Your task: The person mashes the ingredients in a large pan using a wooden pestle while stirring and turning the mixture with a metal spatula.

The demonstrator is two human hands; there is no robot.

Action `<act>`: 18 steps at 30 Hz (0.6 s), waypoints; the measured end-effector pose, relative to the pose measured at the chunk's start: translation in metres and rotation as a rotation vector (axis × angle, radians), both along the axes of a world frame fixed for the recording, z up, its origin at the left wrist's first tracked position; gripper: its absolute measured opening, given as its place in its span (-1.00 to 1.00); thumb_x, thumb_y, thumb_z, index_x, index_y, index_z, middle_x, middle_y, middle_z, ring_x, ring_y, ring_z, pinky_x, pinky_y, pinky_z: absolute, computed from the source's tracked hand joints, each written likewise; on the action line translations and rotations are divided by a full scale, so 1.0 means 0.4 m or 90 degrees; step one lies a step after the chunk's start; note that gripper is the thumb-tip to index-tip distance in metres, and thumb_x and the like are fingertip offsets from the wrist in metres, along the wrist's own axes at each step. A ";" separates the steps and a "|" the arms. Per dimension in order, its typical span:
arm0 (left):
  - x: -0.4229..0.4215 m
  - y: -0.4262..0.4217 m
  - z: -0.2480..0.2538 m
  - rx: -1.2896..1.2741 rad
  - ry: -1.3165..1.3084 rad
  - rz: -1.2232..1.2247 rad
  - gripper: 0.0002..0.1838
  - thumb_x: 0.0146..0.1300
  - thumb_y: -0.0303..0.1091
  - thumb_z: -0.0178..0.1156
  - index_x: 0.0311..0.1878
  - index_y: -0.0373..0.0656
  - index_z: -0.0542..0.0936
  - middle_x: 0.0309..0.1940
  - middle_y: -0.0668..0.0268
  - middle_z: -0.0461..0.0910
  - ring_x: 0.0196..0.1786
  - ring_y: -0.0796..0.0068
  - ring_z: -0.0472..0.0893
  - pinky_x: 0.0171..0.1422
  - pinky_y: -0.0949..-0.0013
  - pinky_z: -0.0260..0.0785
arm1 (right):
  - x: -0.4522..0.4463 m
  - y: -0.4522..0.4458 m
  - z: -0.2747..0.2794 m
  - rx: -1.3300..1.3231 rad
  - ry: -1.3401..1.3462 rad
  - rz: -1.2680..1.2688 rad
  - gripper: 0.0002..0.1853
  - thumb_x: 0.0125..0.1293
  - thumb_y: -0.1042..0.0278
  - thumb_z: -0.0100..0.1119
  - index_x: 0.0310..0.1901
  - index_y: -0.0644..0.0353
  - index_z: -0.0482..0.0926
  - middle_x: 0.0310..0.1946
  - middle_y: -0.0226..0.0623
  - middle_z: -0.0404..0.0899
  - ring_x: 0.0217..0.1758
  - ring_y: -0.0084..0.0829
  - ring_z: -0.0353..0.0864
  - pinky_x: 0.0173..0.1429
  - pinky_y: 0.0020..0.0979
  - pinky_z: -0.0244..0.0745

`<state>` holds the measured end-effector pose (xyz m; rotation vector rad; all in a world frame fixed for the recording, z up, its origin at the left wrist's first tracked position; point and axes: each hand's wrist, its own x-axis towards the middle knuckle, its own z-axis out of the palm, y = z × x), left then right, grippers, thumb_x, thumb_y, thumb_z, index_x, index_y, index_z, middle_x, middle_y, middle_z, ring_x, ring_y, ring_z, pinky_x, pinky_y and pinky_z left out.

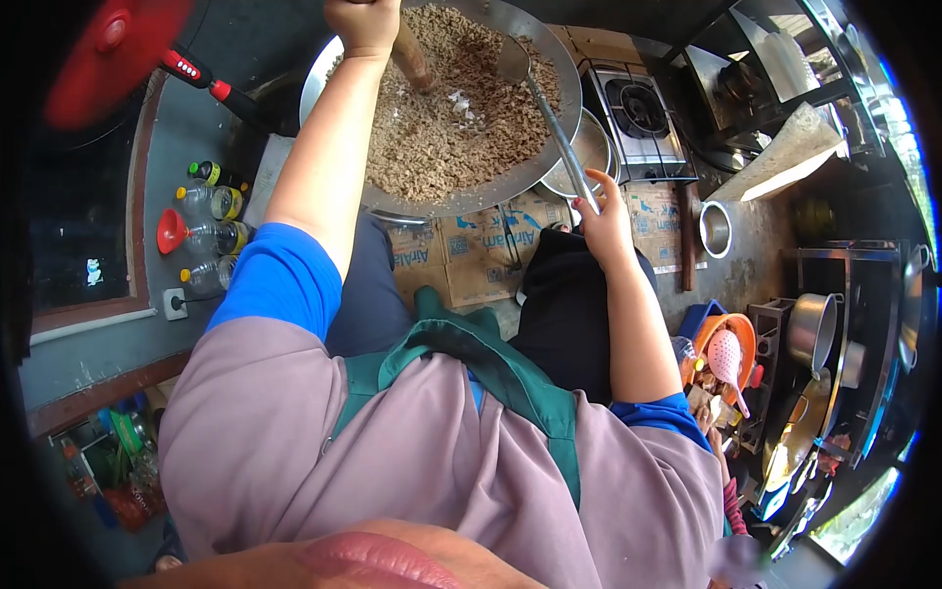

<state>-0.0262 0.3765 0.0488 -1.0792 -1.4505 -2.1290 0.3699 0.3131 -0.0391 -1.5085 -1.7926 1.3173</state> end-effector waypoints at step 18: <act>0.029 0.032 -0.046 0.026 -0.012 0.014 -0.68 0.07 -0.26 0.37 -0.20 -0.27 0.58 -0.38 0.18 0.65 -0.34 0.26 0.64 -0.16 0.22 0.48 | -0.004 -0.002 0.000 0.011 -0.018 0.004 -0.47 0.34 0.53 0.17 0.33 0.06 0.35 -0.42 -0.35 0.62 -0.60 -0.67 0.37 -0.51 -0.56 0.28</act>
